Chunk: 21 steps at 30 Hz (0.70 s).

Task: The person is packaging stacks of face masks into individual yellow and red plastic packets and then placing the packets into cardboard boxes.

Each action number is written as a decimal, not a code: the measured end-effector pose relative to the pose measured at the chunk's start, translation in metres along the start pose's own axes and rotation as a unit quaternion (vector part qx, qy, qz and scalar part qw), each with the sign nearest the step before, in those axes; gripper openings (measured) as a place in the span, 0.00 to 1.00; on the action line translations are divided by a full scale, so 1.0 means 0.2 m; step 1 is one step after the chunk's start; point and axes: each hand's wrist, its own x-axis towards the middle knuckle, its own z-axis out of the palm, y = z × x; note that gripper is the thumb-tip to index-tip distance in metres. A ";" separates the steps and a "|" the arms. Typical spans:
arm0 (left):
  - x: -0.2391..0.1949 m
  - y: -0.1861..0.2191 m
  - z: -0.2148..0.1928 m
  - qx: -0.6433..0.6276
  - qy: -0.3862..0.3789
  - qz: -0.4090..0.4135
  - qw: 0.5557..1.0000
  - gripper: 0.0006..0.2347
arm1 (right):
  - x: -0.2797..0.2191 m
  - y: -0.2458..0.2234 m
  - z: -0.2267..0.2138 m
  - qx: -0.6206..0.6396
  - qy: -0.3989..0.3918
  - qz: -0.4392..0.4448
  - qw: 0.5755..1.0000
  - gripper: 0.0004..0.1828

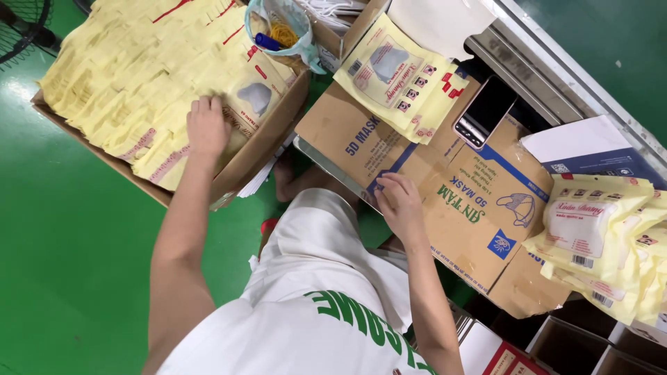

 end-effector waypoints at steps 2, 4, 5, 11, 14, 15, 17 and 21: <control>0.02 0.05 -0.05 -0.001 0.036 -0.012 0.999 0.26 | 0.00 0.01 0.00 0.002 -0.004 -0.005 1.000 0.15; 0.03 0.06 -0.01 0.000 0.070 -0.025 0.997 0.26 | 0.00 0.02 0.00 0.005 -0.009 -0.010 1.000 0.15; 0.04 0.03 0.05 0.017 0.049 -0.046 0.998 0.24 | -0.01 0.02 0.00 0.002 -0.012 0.001 1.000 0.15; 0.00 0.14 -0.02 0.060 -0.006 -0.053 0.997 0.18 | -0.03 0.04 0.03 -0.004 -0.019 0.017 1.000 0.14; -0.08 0.22 -0.06 0.110 0.049 0.017 0.993 0.18 | -0.02 0.03 0.05 -0.002 -0.020 0.005 1.000 0.13; -0.10 0.26 -0.09 0.106 0.083 0.034 0.990 0.17 | -0.02 0.03 0.06 -0.003 -0.019 0.002 1.000 0.13; -0.08 0.32 -0.23 0.018 -0.028 -0.049 0.998 0.19 | -0.01 0.02 0.06 -0.003 -0.021 0.003 1.000 0.13; -0.04 0.24 -0.17 -0.045 -0.143 -0.063 0.987 0.08 | 0.00 -0.02 0.04 -0.013 -0.011 -0.018 1.000 0.13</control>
